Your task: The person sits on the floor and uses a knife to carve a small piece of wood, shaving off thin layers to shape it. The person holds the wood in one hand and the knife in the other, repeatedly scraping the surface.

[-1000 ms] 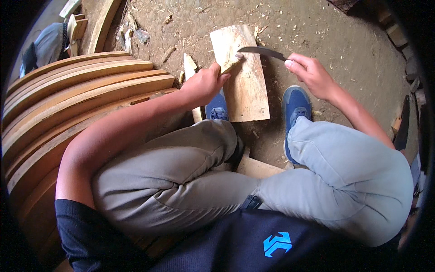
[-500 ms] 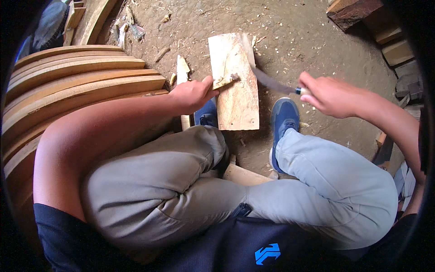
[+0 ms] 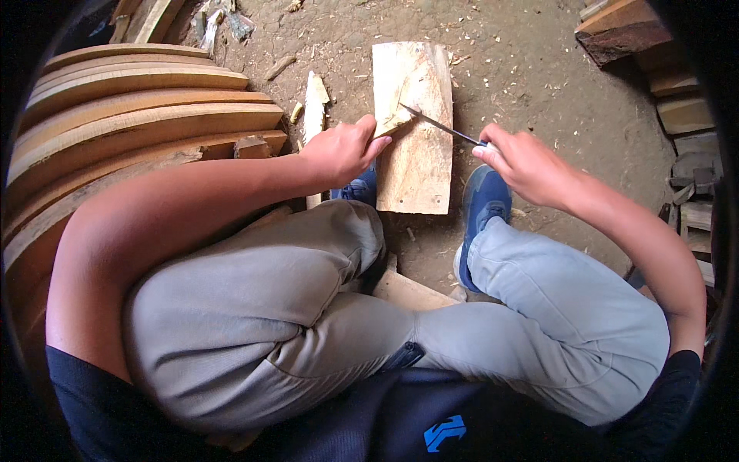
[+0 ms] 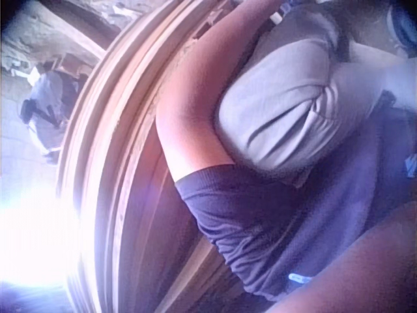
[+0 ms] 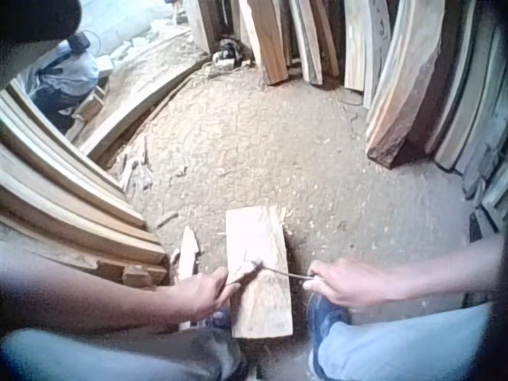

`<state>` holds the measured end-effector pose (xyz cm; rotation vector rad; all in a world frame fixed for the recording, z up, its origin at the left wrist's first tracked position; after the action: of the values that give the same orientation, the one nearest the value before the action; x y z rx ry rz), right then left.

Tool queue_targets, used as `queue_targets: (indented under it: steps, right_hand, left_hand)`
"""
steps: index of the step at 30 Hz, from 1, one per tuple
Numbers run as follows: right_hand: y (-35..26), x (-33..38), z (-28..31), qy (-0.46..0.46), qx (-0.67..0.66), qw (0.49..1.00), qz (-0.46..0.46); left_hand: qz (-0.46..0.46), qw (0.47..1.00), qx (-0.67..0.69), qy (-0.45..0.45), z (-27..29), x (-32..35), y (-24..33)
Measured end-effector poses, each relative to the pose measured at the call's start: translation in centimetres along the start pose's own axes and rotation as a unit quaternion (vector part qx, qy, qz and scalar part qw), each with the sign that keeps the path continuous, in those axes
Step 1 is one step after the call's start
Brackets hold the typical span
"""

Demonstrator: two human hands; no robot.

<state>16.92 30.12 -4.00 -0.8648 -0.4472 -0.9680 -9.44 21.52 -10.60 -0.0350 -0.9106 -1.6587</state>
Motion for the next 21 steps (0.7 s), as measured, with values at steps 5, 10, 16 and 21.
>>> queue_targets:
  steps: [5,10,16,21]
  right_hand:
    - [-0.2,0.2,-0.5,0.008,0.008,1.0,-0.002]
    - [-0.5,0.0,-0.4,0.02,0.036,0.999,-0.006]
    - [-0.5,-0.2,0.3,0.03,0.056,0.998,-0.007]
    - [-0.8,-0.1,0.5,0.006,0.07,0.997,-0.019]
  left_hand:
    - [0.001,1.0,-0.004,0.007,0.0,0.1,0.1]
    - [-0.008,1.0,-0.004,0.007,0.2,0.2,0.0]
    - [0.002,1.0,0.0,0.005,0.2,0.3,0.3]
    - [-0.002,1.0,0.008,0.008,0.1,0.1,0.2]
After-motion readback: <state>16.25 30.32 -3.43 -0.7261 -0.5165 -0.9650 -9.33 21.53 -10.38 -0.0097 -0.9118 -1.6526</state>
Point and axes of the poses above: each hand's wrist, its own x-axis away from the middle knuckle, its own z-axis out of the back of the hand, y = z × x, the point moved 2 cm from there along -x, towards the middle knuckle, and after that the axes turned 8 degrees about -z, right-handed, at the moved point
